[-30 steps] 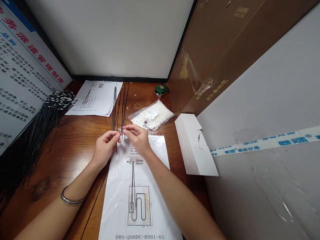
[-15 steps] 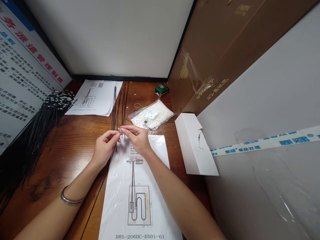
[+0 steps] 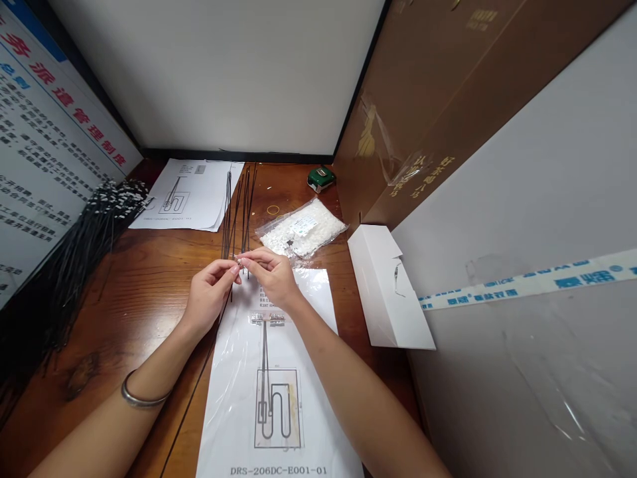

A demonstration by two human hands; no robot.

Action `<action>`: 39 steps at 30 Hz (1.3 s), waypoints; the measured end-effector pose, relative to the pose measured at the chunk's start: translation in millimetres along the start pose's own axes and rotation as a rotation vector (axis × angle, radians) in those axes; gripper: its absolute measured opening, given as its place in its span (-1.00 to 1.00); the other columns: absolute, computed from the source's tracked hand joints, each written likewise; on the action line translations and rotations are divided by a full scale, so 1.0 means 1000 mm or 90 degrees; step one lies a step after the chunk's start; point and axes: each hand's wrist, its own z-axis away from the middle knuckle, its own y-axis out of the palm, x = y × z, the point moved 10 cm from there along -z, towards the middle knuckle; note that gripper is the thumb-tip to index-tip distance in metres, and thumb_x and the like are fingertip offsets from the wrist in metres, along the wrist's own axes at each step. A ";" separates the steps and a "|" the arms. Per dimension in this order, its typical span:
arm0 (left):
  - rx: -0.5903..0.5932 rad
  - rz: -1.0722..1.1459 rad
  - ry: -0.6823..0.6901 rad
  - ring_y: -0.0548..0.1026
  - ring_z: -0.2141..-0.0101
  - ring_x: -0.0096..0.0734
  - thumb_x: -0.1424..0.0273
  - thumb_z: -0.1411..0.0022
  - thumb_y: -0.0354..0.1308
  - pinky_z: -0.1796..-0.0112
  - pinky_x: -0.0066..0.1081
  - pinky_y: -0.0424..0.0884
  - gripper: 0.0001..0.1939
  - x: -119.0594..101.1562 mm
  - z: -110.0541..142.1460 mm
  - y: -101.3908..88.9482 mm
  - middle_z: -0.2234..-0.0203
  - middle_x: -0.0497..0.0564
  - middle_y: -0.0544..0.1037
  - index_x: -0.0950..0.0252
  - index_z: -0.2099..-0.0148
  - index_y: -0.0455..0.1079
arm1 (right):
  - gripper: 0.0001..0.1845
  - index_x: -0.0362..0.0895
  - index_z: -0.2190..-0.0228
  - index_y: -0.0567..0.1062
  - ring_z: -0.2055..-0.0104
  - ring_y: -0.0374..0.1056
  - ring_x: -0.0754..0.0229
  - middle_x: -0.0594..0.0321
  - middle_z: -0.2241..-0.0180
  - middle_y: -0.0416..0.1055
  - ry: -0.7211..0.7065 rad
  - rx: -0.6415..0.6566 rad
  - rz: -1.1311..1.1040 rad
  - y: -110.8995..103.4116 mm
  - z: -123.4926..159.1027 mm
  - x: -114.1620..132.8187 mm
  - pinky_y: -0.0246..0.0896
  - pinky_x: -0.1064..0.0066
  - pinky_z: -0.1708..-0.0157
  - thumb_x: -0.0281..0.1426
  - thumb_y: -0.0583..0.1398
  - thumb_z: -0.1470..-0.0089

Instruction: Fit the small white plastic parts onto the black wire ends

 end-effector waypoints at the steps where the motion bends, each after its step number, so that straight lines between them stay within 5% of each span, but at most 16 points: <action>1: -0.001 0.001 0.000 0.40 0.51 -0.45 0.26 -0.10 0.23 0.45 -0.45 0.29 -0.82 0.000 0.000 0.000 0.57 -0.08 0.45 0.28 0.39 0.42 | -0.84 -0.07 0.42 0.60 0.39 0.32 0.29 0.22 0.33 0.41 0.004 0.000 -0.001 0.000 0.000 0.000 0.17 0.46 0.57 -0.27 0.30 0.08; 39: -0.027 -0.057 0.027 0.42 0.51 -0.44 0.32 -0.08 0.19 0.41 -0.45 0.33 -0.84 -0.004 -0.001 -0.002 0.60 -0.06 0.45 0.30 0.46 0.39 | -0.87 -0.09 0.42 0.60 0.41 0.36 0.28 0.24 0.38 0.45 -0.022 0.012 -0.007 0.001 0.002 0.001 0.25 0.44 0.56 -0.33 0.32 0.11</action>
